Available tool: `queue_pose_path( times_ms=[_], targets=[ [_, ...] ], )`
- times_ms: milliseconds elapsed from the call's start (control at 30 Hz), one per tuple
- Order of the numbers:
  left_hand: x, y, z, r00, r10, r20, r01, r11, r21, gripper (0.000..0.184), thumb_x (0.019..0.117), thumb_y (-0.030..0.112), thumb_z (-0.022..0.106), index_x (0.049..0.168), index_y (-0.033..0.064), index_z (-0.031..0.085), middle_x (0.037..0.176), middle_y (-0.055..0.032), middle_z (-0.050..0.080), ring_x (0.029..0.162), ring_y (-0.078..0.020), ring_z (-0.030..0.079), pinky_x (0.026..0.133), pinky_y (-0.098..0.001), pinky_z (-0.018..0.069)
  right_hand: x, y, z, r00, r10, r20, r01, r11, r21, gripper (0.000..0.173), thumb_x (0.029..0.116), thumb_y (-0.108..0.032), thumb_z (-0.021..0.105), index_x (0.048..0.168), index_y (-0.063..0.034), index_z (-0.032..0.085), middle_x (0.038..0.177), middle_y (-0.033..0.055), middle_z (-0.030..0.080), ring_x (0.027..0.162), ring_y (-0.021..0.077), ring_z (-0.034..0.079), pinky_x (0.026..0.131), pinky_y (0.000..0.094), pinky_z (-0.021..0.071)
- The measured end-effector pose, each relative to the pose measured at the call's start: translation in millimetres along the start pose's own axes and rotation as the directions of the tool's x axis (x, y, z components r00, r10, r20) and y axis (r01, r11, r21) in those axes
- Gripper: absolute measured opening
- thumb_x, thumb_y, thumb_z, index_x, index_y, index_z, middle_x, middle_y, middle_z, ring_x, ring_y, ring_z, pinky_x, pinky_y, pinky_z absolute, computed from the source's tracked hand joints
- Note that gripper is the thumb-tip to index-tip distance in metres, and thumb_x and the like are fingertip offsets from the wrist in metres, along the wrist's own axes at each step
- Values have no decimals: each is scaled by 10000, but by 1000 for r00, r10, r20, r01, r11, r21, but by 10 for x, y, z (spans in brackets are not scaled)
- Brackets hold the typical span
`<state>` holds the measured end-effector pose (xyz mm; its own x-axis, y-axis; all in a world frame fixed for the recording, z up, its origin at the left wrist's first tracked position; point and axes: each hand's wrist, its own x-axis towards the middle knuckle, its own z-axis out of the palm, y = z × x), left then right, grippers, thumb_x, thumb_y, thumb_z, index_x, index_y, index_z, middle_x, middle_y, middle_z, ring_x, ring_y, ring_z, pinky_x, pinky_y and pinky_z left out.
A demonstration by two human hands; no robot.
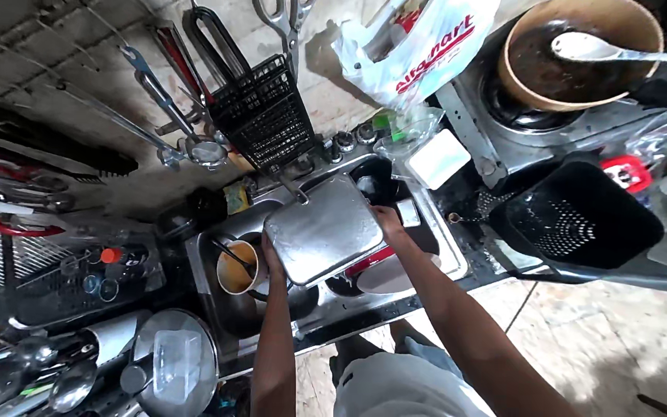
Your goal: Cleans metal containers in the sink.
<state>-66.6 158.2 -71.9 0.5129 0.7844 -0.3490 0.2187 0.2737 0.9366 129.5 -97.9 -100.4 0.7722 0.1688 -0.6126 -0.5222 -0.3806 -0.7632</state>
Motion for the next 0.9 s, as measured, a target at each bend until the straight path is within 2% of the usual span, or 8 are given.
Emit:
queue_pose_path(
  times_ms=[133, 267, 367, 500, 600, 700, 800, 900],
  targets=[
    [-400, -428, -83, 999, -32, 9, 33, 980, -197, 563, 1128, 401, 223, 1620, 133, 286, 1623, -87, 389, 1463, -196, 412, 1195, -451, 380, 80, 46, 34, 1000, 3, -16, -3, 1000, 17, 351, 1041, -378, 607, 1135, -67, 738, 1040, 152, 733, 946, 258, 698, 888, 509, 557],
    [-484, -471, -58, 1000, 11, -9, -12, 965, -262, 564, 1125, 398, 244, 1629, 146, 261, 1638, -77, 365, 1472, -195, 402, 1194, -456, 381, 116, 7, 43, 1000, -8, -3, 8, 1000, 7, 343, 1046, -375, 597, 1115, -72, 741, 1016, 142, 733, 922, 251, 694, 868, 502, 558],
    [-289, -305, -67, 999, -10, 49, 19, 985, -172, 555, 1131, 393, 228, 1617, 133, 290, 1612, -95, 401, 1448, -197, 432, 1182, -450, 400, 121, 1, 25, 999, -32, 20, 32, 999, -2, 333, 1058, -364, 575, 1151, -88, 736, 1039, 139, 727, 910, 242, 681, 836, 494, 552],
    [-139, 70, 22, 999, 34, 22, -32, 996, -88, 525, 1135, 368, 235, 1573, 112, 372, 1544, -105, 484, 1386, -181, 495, 1151, -414, 429, 111, 21, 17, 999, -33, 34, 34, 999, -36, 349, 1066, -364, 553, 1209, -95, 722, 1123, 172, 719, 1024, 297, 685, 919, 558, 537],
    [-92, -51, -19, 986, 146, 83, -136, 984, -119, 556, 1125, 396, 239, 1629, 163, 271, 1635, -58, 373, 1473, -166, 396, 1213, -419, 356, 128, 46, 29, 999, -29, 23, 30, 999, -11, 324, 1057, -357, 568, 1179, -106, 734, 1098, 151, 727, 1001, 273, 688, 905, 539, 543],
    [-281, -289, -28, 1000, -10, 21, 14, 978, -206, 546, 1129, 410, 244, 1595, 142, 340, 1569, -91, 461, 1411, -198, 476, 1153, -458, 433, 93, 48, 33, 1000, -26, 14, 26, 1000, 3, 306, 1043, -354, 592, 1161, -115, 741, 1076, 137, 734, 986, 260, 693, 902, 532, 547],
    [-510, -351, -2, 1000, -5, -8, 3, 970, -243, 557, 1124, 416, 252, 1621, 168, 290, 1610, -74, 412, 1438, -204, 451, 1164, -473, 421, 117, 22, 30, 1000, -24, 9, 24, 1000, 18, 297, 1041, -338, 596, 1158, -104, 738, 1071, 139, 732, 977, 261, 693, 893, 532, 550],
    [-657, -595, -77, 989, 105, -107, -112, 992, -64, 510, 1129, 260, 300, 1583, 29, 324, 1601, -160, 397, 1444, -221, 436, 1192, -407, 384, 75, 48, 40, 999, -13, 29, 11, 997, 71, 300, 1045, -337, 578, 1159, -107, 733, 1065, 126, 728, 960, 238, 684, 872, 507, 548]
  ],
)
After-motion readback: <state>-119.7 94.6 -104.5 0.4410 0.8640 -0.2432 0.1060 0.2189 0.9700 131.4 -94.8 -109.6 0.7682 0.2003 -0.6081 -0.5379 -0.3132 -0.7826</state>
